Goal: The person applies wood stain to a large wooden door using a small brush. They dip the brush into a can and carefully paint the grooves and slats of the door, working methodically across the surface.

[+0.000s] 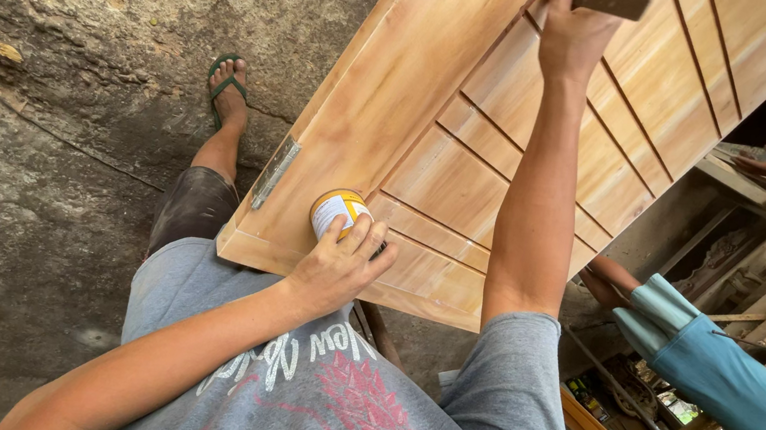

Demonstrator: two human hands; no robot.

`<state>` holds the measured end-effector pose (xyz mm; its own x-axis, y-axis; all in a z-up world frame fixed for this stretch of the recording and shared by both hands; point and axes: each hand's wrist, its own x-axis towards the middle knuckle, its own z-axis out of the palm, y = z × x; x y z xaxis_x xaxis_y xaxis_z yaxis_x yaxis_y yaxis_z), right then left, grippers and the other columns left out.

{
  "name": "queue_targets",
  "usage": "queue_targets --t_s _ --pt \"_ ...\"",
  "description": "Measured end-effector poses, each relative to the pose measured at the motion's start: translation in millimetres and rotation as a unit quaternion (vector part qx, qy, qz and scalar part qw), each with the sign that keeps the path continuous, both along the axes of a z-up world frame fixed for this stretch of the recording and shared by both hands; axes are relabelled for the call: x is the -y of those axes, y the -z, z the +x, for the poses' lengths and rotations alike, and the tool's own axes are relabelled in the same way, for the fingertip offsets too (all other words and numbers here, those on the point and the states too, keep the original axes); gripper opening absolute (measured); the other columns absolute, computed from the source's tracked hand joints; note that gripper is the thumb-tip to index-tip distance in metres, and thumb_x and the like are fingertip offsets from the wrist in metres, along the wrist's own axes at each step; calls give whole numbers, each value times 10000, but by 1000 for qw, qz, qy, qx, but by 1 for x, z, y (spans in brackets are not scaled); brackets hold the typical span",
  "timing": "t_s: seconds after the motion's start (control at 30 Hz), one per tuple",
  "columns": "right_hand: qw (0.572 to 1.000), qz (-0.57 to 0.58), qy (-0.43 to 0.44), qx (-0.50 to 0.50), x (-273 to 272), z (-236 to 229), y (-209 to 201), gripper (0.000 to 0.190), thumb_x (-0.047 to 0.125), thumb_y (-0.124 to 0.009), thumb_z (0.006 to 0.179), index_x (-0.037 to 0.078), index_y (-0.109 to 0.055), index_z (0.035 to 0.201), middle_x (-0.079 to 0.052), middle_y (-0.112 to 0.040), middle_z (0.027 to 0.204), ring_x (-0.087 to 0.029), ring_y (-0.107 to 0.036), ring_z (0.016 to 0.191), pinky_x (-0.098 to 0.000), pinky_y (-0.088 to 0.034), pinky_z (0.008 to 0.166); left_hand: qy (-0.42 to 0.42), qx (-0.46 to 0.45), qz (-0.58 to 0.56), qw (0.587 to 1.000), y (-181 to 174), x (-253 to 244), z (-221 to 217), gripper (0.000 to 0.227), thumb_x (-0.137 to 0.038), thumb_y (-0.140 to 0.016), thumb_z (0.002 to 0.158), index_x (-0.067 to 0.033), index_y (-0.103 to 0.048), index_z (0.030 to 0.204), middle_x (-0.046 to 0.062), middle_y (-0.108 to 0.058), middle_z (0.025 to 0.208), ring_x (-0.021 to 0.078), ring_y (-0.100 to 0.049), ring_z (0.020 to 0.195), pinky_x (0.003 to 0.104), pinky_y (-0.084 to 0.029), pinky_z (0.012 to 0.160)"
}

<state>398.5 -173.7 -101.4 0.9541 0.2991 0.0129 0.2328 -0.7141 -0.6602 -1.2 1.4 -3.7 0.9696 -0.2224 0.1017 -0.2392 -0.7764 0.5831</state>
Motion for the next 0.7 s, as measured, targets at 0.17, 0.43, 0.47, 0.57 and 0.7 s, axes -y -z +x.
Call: queue_targets --t_s 0.17,0.43,0.47,0.57,0.7 --pt "992 69 24 -103 5 -35 -29 94 62 -656 1025 1 -605 975 -137 -759 898 -201 -796 812 -333 -647 697 -14 19 -3 1000 4 4 -3 342 -226 -619 878 -123 -627 1204 153 -602 1269 321 -568 1207 513 -482 964" --pt "970 165 150 -95 74 -240 -47 207 228 -581 1095 25 -606 1058 -46 -619 810 -124 -614 723 -283 -536 692 -28 28 -26 999 11 12 -8 459 -247 -730 775 -143 -639 1212 174 -601 1269 347 -570 1224 537 -479 973" --pt "968 157 163 -106 82 -264 -44 204 230 -571 1092 30 -605 1068 -37 -610 799 -116 -607 703 -279 -532 669 -29 26 -31 999 12 12 -9 486 -257 -747 754 -147 -638 1215 174 -603 1279 346 -570 1228 541 -475 974" --pt "965 154 174 -124 105 -320 -40 246 239 -557 1066 40 -619 1197 -30 -619 823 -108 -621 700 -269 -551 657 -46 14 -30 998 7 14 -10 545 -265 -782 757 -169 -623 1268 157 -574 1332 346 -546 1270 542 -462 1040" --pt "980 165 100 -56 134 -360 -44 290 200 -554 1074 26 -616 1296 -83 -659 910 -146 -678 784 -286 -582 727 -161 53 69 983 -8 38 -9 758 -329 -832 613 -169 -601 1318 258 -480 1363 457 -476 1264 586 -456 971"
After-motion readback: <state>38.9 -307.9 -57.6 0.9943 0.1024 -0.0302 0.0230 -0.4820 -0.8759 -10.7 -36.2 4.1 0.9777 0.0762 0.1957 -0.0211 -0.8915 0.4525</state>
